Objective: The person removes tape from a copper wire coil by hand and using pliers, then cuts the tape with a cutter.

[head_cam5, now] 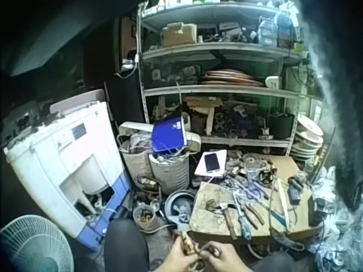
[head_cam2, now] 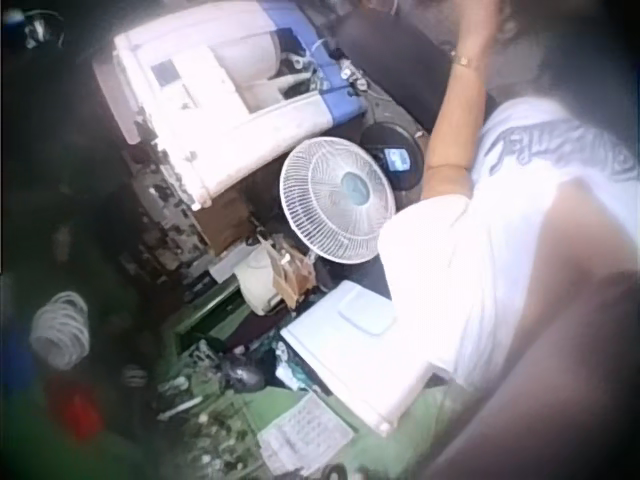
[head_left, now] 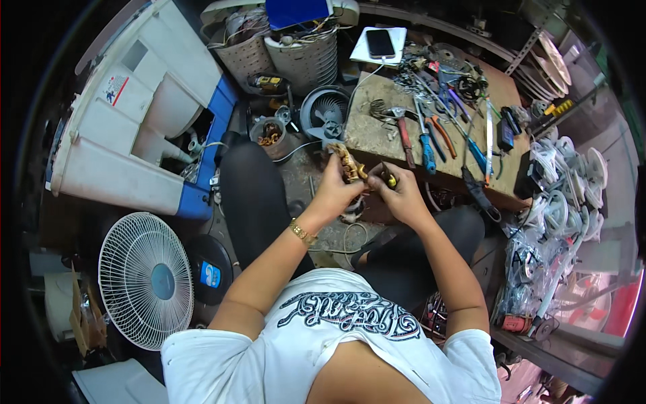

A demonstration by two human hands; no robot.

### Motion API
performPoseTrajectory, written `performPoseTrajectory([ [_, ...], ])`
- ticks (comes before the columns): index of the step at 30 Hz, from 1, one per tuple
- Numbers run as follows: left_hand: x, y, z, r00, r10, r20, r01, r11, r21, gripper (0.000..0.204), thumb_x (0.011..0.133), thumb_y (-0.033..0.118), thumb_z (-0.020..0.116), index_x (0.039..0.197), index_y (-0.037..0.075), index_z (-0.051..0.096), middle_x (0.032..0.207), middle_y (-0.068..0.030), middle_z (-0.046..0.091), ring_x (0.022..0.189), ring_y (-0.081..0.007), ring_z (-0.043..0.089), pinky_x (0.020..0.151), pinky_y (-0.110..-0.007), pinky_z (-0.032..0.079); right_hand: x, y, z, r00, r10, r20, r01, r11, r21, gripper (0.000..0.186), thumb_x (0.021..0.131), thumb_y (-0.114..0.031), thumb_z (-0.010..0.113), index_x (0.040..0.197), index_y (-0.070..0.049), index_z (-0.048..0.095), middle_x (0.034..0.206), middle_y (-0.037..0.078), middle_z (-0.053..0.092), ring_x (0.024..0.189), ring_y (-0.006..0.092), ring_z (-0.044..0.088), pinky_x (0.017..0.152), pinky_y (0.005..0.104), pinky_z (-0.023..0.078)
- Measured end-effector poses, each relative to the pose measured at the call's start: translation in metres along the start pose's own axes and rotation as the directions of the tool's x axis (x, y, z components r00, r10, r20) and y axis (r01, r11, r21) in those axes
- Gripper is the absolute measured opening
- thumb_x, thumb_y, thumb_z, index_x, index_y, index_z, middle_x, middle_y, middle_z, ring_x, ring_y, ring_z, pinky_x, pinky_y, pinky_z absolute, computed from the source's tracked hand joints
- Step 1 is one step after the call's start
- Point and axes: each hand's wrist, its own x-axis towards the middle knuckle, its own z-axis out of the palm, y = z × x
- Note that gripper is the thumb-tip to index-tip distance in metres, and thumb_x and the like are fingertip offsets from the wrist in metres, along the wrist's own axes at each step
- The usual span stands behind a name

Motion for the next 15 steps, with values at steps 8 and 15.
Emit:
performPoseTrajectory([
  [8,0.031,-0.118,-0.095,0.977,-0.135,-0.168,0.172,0.958,0.230,0.063,0.078,-0.008,0.059,0.136,-0.002,0.036,0.117,-0.0097,0.057,0.103,-0.0179,0.059,0.089,-0.030,0.050,0.113,0.035,0.034,0.975,-0.097,-0.200,0.038,0.960,-0.277,0.022,0.089,-0.020,0.066,0.087,0.002,0.063,0.070,0.020,0.063,0.062,0.0330,0.061,0.059,0.0389,0.045],
  [15,0.076,-0.128,-0.116,0.811,-0.583,0.053,0.539,0.708,-0.456,0.038,0.090,0.009,0.054,0.127,-0.002,0.047,0.115,-0.0136,0.061,0.108,-0.0241,0.059,0.092,-0.036,0.049,0.302,0.060,0.146,0.971,-0.017,0.240,0.158,0.797,-0.583,0.032,0.083,-0.032,0.071,0.090,-0.001,0.064,0.083,0.023,0.066,0.080,0.0417,0.064,0.070,0.0487,0.049],
])
